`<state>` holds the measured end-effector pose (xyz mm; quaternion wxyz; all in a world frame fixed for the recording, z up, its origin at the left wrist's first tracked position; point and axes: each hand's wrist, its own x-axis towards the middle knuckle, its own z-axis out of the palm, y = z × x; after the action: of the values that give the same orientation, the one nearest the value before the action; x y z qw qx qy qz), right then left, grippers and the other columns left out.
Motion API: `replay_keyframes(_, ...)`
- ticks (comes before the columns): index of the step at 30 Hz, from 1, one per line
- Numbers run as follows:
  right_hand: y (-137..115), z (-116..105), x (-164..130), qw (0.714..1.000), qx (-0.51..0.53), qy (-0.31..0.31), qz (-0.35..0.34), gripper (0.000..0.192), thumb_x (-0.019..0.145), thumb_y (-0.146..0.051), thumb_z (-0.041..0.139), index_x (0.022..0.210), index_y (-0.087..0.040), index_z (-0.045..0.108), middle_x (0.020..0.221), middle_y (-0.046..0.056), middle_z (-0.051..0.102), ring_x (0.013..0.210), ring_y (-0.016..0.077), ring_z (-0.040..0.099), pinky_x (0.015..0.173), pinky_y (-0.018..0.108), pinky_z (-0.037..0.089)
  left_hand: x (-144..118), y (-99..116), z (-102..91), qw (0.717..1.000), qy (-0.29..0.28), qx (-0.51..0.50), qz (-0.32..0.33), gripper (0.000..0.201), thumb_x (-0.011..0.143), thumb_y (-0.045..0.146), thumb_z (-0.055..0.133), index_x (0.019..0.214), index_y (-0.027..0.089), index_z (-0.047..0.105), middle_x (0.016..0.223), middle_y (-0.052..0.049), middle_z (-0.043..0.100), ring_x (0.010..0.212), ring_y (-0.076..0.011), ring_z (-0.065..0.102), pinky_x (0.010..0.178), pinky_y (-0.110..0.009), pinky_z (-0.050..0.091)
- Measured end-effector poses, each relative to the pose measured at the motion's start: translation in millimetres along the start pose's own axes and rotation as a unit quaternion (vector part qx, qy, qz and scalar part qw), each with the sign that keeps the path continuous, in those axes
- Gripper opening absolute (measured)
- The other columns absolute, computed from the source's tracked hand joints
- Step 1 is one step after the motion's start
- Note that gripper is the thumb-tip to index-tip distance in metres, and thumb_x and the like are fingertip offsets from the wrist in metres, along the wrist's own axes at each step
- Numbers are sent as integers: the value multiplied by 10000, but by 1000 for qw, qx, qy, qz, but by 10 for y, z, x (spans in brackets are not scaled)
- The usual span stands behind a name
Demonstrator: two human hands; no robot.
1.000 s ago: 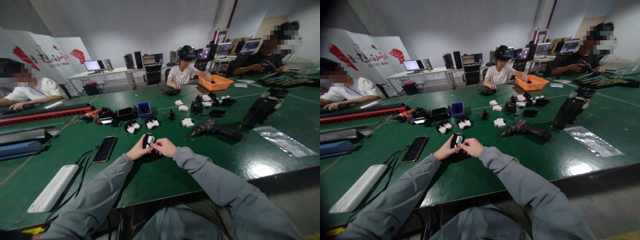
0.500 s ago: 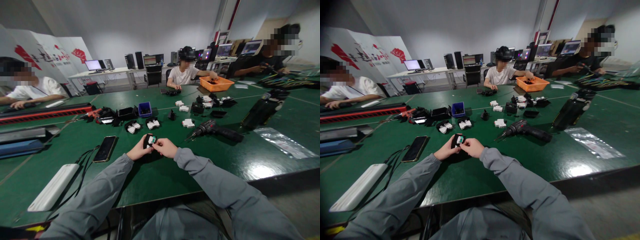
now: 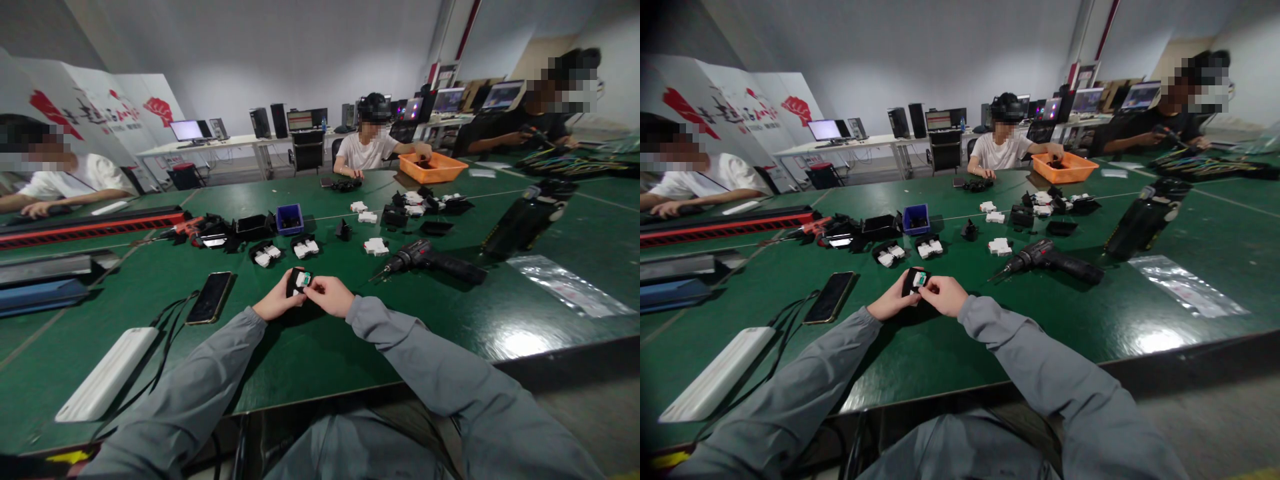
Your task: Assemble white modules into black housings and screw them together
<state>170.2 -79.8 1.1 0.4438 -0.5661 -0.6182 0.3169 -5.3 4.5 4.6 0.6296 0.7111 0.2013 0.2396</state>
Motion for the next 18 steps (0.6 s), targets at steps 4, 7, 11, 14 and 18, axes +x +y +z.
replay_keyframes(4, 5, 8, -4, 1000, 4, -3, 5, 249, 875, -367, 604, 725, -169, 595, 621, -24, 580, 565, 103, 501, 540, 228, 373, 4, -19, -3, 1000, 1, 10, 2, 701, 758, 291, 780, 1362, 227, 430, 1109, -64, 559, 830, -146, 549, 695, -249, 501)
replay_keyframes(7, 0, 12, -2, 999, 17, -17, 23, 256, 888, -382, 592, 743, -172, 579, 598, -28, 567, 537, 103, 501, 520, 226, 380, 9, -32, -5, 1000, 14, -3, 2, 712, 737, 297, 797, 1354, 215, 451, 1115, -69, 575, 871, -163, 564, 708, -247, 500)
replay_keyframes(11, 3, 10, 3, 999, 17, -25, 29, 282, 895, -414, 587, 752, -172, 567, 600, -28, 569, 505, 97, 505, 487, 219, 390, 15, -44, -9, 999, 23, -23, -2, 726, 723, 299, 806, 1357, 219, 461, 1130, -75, 589, 883, -172, 575, 711, -247, 498)
replay_keyframes(14, 8, 21, 4, 999, 8, -41, 34, 327, 923, -446, 537, 741, -175, 566, 595, -30, 564, 471, 90, 506, 450, 212, 396, 19, -34, -8, 999, 33, -26, -1, 731, 706, 289, 815, 1349, 212, 477, 1122, -74, 602, 905, -183, 584, 742, -260, 502)
replay_keyframes(18, -2, 20, 12, 998, -34, -55, 25, 404, 961, -473, 457, 710, -176, 568, 616, -15, 593, 477, 92, 533, 449, 211, 420, 27, -40, -15, 996, 70, -57, -8, 660, 652, 216, 818, 1256, 183, 555, 1038, -47, 636, 893, -179, 597, 741, -246, 505)
